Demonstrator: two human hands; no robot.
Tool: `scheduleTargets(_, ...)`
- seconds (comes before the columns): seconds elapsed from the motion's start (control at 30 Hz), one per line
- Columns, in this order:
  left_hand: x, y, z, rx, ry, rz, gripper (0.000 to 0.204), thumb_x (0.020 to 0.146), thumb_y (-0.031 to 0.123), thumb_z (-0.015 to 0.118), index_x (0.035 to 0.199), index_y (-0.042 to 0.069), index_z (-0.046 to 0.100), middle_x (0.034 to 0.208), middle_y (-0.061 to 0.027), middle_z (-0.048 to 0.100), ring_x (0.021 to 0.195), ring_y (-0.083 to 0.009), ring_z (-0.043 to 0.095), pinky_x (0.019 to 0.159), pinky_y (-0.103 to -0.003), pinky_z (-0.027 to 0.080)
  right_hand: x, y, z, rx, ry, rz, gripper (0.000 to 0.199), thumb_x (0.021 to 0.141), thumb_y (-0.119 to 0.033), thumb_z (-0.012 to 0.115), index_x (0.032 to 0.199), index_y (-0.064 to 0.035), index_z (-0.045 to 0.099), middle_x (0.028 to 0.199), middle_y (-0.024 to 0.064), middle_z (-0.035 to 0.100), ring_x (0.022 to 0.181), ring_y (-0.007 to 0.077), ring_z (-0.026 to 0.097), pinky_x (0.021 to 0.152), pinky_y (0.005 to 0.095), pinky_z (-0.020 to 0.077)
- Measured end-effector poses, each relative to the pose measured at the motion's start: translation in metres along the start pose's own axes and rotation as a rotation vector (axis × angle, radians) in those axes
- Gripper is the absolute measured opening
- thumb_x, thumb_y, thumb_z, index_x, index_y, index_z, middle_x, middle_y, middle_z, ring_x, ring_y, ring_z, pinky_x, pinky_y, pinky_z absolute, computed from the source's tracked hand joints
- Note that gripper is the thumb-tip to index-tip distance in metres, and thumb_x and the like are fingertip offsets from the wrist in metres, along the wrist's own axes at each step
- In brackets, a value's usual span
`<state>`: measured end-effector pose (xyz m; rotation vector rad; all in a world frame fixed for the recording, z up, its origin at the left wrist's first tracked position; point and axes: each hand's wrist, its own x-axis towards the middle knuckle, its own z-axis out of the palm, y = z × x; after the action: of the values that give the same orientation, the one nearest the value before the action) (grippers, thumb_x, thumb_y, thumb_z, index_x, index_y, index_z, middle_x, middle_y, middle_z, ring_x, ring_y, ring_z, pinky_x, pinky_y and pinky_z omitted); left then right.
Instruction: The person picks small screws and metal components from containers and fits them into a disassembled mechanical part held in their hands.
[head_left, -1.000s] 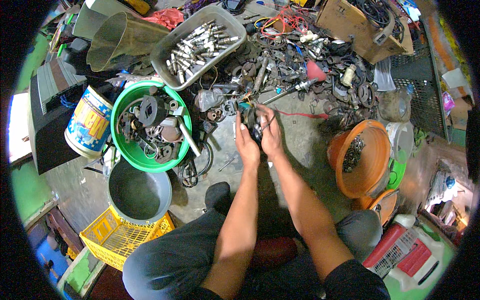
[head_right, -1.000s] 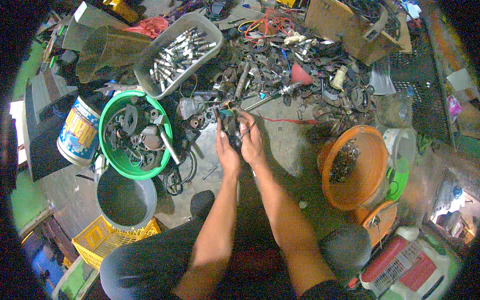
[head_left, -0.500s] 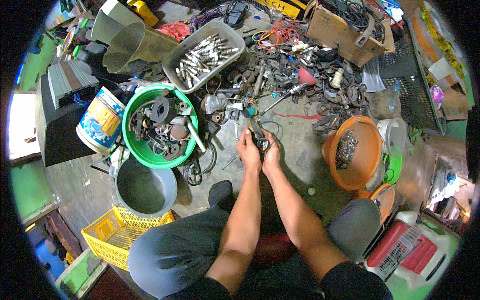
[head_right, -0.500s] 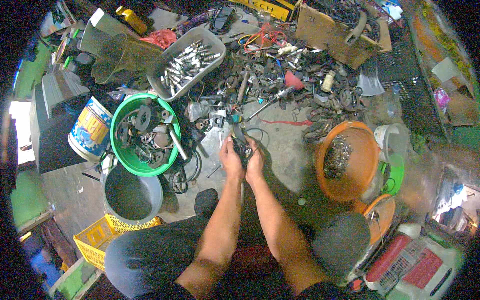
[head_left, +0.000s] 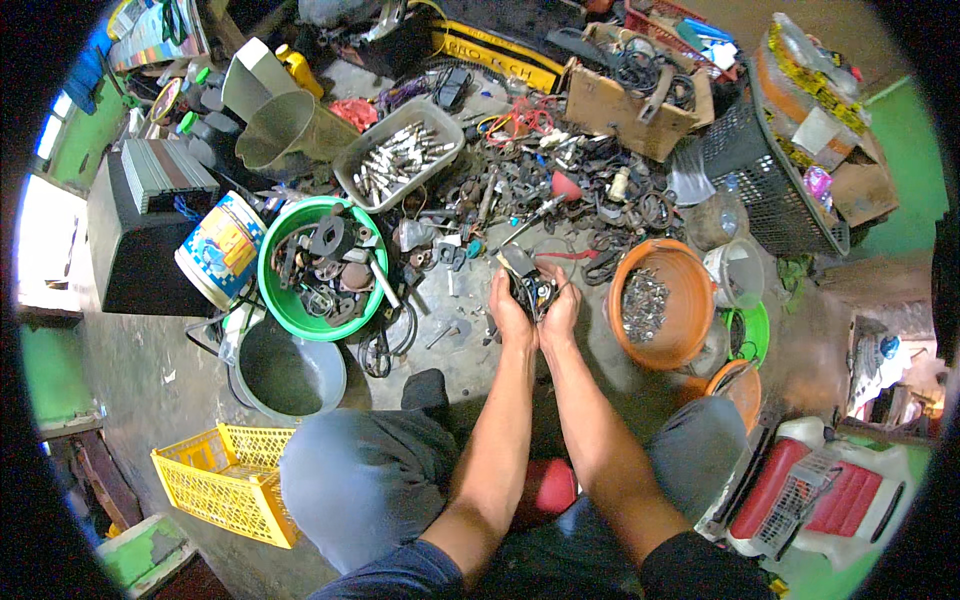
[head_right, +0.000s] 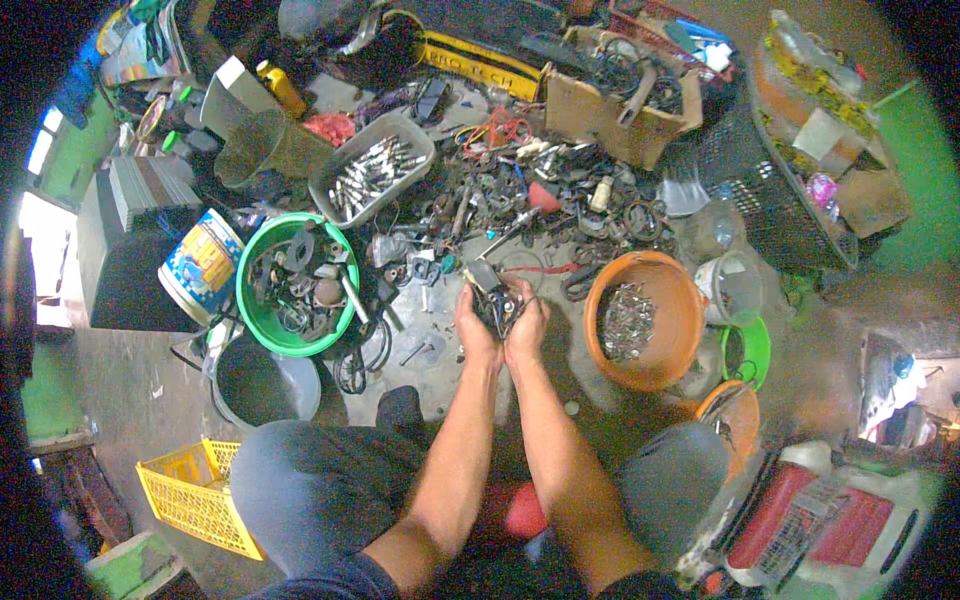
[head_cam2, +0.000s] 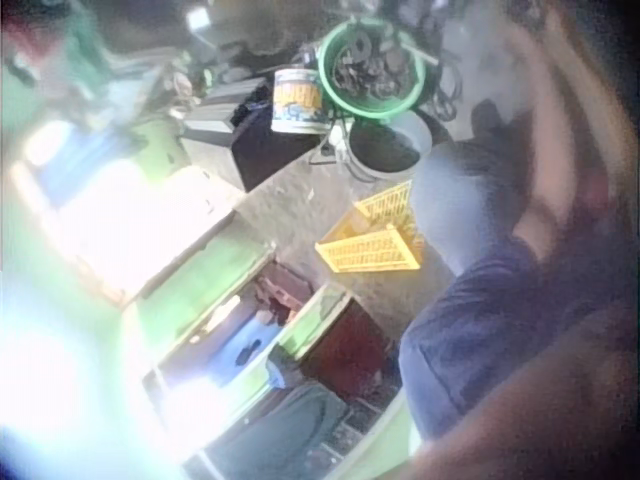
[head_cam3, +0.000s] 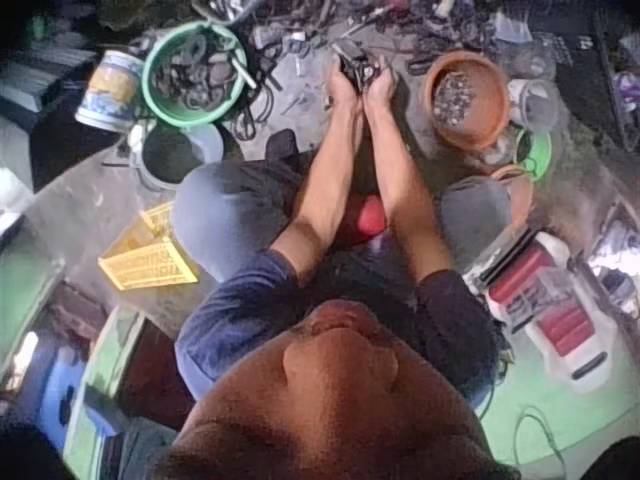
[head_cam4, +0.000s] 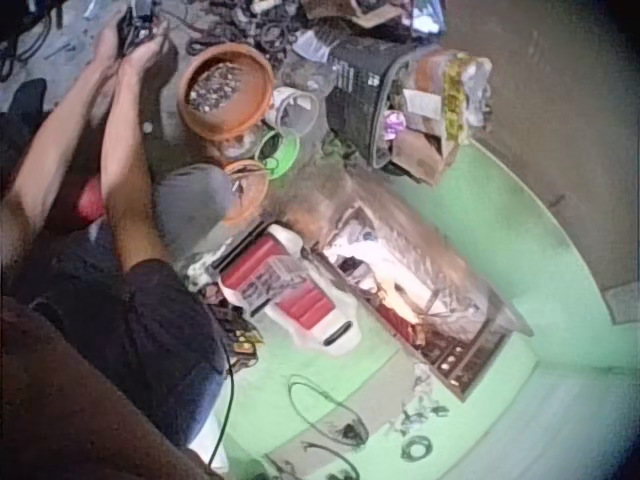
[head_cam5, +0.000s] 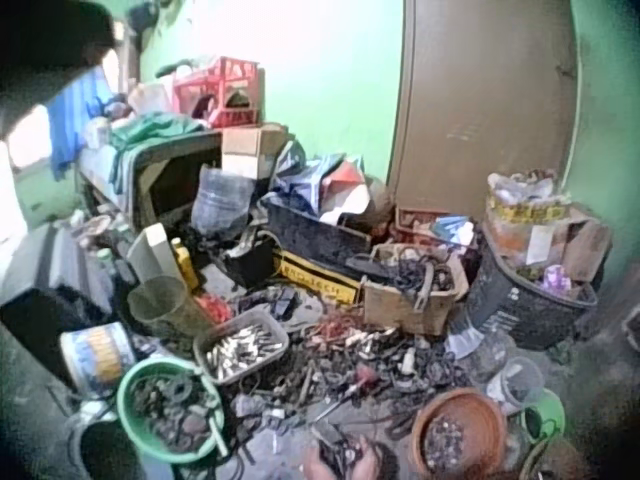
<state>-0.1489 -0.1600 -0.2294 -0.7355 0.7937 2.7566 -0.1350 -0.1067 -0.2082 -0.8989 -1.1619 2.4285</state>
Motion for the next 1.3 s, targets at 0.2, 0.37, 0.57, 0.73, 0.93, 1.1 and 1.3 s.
scheduleTargets(0.2,-0.045,0.006,0.062,-0.213,-0.12,-0.008,0.037,0.104,0.035,0.043,0.122,0.007,0.061,0.106,-0.0091,0.07,0.093,-0.0247,0.068,0.086,-0.041,0.056,-0.027,-0.073,0.013,-0.141,-0.198,-0.361,0.044,0.105,-0.03,0.039,0.125,0.0069,0.056,0.111,0.0199,0.069,0.104,0.027,0.066,0.096,0.0371,0.049)
scheduleTargets(0.37,-0.094,0.023,0.105,-0.306,-0.203,-0.153,0.045,0.102,0.032,0.034,0.128,0.005,0.058,0.119,-0.0129,0.067,0.105,-0.0288,0.066,0.095,-0.044,0.053,-0.075,-0.14,0.028,-0.201,-0.354,-0.56,0.049,0.107,-0.033,0.031,0.132,0.0072,0.047,0.122,0.0237,0.064,0.114,0.0299,0.062,0.103,0.0397,0.0447)
scheduleTargets(0.57,-0.148,0.048,0.146,-0.363,-0.297,-0.255,0.048,0.099,0.033,0.031,0.123,0.004,0.061,0.12,-0.0166,0.066,0.112,-0.0359,0.062,0.102,-0.051,0.048,-0.127,-0.201,0.045,-0.179,-0.443,-0.713,0.053,0.108,-0.037,0.033,0.13,0.0064,0.052,0.136,0.0202,0.056,0.125,0.0269,0.054,0.11,0.0394,0.0381)
scheduleTargets(0.73,-0.182,0.068,0.17,-0.43,-0.294,-0.402,0.046,0.098,0.032,0.031,0.121,0.004,0.061,0.122,-0.017,0.064,0.112,-0.0347,0.062,0.101,-0.051,0.048,-0.153,-0.244,0.061,-0.207,-0.534,-0.889,0.052,0.107,-0.036,0.033,0.126,0.0062,0.056,0.128,0.0172,0.061,0.123,0.0258,0.055,0.11,0.0376,0.0365)
scheduleTargets(0.93,-0.238,0.095,0.206,-0.172,-0.404,-0.508,0.041,0.099,0.029,0.031,0.117,0.011,0.063,0.121,-0.0152,0.066,0.11,-0.0321,0.063,0.101,-0.051,0.048,-0.175,-0.286,0.062,-0.459,-0.505,-1.019,0.05,0.107,-0.033,0.03,0.118,0.0025,0.063,0.12,0.0155,0.066,0.12,0.0257,0.058,0.108,0.0364,0.0384)
scheduleTargets(1.1,-0.217,0.101,0.193,-0.322,-0.653,-0.625,0.044,0.097,0.033,0.036,0.121,0.006,0.061,0.123,-0.0168,0.065,0.111,-0.0325,0.064,0.102,-0.05,0.049,-0.189,-0.29,0.076,-0.592,-0.55,-1.008,0.047,0.107,-0.033,0.035,0.117,0.0031,0.063,0.125,0.0194,0.064,0.124,0.0287,0.057,0.109,0.0386,0.0385)
scheduleTargets(1.3,-0.223,0.104,0.192,-0.395,-0.566,-0.578,0.048,0.095,0.033,0.036,0.129,0.007,0.058,0.13,-0.0194,0.06,0.117,-0.0351,0.061,0.104,-0.051,0.047,-0.188,-0.295,0.071,-0.729,-0.543,-1.279,0.03,0.102,-0.021,0.048,0.114,0.001,0.064,0.122,0.0216,0.065,0.122,0.0359,0.06,0.104,0.0425,0.0441)
